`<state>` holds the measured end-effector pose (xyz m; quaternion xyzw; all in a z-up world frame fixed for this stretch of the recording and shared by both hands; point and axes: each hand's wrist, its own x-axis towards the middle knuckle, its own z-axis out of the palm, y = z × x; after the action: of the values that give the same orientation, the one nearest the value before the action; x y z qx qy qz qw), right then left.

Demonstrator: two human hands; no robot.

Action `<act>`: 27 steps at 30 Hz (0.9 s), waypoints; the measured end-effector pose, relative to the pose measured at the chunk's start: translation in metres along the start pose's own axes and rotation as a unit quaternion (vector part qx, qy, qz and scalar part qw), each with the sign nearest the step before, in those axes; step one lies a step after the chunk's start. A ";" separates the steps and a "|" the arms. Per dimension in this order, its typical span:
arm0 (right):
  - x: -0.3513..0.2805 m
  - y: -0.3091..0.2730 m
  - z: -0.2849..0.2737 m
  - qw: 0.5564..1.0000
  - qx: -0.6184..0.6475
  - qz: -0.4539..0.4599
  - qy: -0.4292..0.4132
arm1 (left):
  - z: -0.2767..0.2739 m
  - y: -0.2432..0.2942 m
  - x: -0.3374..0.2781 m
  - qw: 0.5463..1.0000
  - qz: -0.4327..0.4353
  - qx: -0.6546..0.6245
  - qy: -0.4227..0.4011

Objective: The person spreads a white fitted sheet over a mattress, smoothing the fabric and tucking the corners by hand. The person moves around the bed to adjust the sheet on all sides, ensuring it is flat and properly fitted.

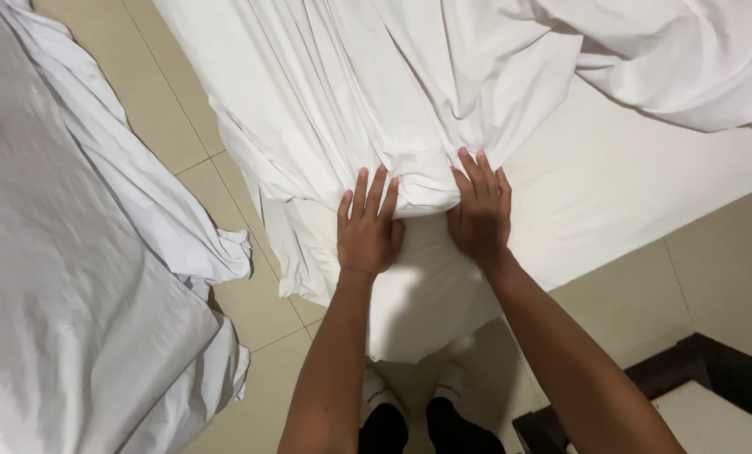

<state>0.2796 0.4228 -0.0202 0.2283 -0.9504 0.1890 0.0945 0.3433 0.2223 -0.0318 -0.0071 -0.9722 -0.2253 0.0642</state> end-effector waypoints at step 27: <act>-0.009 0.024 0.011 0.995 0.028 -0.051 0.082 | 0.027 -0.007 -0.006 0.970 0.095 0.025 0.221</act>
<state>0.2755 0.4415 -0.0399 0.2633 -0.9208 0.2287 0.1748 0.3457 0.2276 -0.0596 -0.0479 -0.9340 -0.1902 0.2986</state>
